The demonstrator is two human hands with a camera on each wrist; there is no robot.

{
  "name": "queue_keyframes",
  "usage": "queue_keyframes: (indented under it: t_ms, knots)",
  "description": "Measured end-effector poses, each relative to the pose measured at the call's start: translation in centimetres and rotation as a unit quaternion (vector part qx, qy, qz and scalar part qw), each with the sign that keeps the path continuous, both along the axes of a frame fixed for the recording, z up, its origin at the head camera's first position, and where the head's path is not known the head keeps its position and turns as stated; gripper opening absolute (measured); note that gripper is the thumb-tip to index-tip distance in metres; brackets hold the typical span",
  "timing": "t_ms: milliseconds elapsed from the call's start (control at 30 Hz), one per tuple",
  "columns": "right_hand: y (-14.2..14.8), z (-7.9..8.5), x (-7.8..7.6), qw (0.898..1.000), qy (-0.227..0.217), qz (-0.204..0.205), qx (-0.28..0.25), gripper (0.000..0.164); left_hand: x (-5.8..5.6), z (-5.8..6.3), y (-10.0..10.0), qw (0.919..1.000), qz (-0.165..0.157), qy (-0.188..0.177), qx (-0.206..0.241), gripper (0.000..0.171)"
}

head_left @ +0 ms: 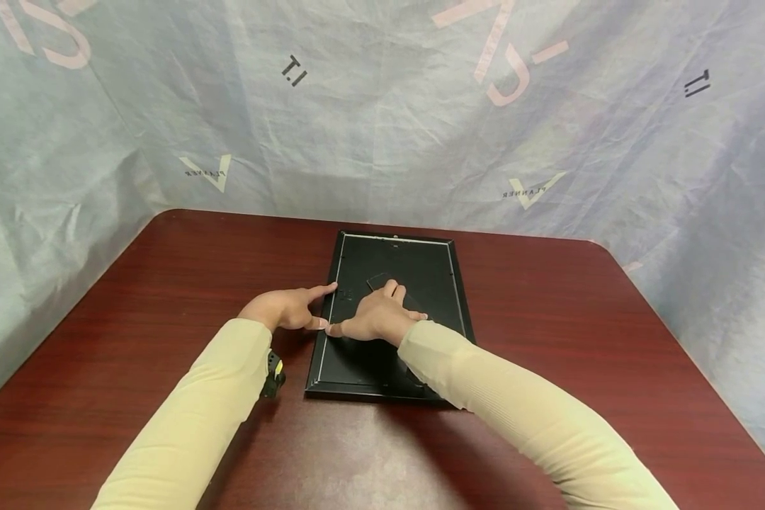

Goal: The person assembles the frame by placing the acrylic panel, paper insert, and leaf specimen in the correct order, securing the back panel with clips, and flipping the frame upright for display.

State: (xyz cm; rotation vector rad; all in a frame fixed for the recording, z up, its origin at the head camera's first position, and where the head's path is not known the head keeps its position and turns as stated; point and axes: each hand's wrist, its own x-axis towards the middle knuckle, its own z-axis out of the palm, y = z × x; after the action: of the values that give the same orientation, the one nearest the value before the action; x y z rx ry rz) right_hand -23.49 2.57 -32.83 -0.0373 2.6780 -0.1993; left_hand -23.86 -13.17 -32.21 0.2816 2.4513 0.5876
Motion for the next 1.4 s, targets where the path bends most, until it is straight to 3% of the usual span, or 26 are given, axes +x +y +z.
queue_keyframes:
  t_ms: [600,900,1233,1400]
  knots:
    - [-0.06,-0.24,0.04,1.000,0.001,-0.012,-0.019,0.089,0.00,0.00,0.02,1.0000,0.001,-0.010,-0.001,0.077]
    - [-0.47,0.11,0.07,0.999,-0.004,-0.034,-0.043,0.077,-0.26,-0.05,-0.01,0.9999,-0.006,-0.006,-0.010,0.076]
    - [-0.70,0.32,-0.31,0.999,-0.016,-0.043,-0.023,0.084,-0.15,0.13,0.07,0.9999,-0.003,-0.009,-0.009,0.075]
    - [-0.79,0.38,-0.24,0.998,-0.021,-0.057,-0.034,0.096,-0.15,0.10,0.04,0.9999,-0.003,-0.010,-0.006,0.076]
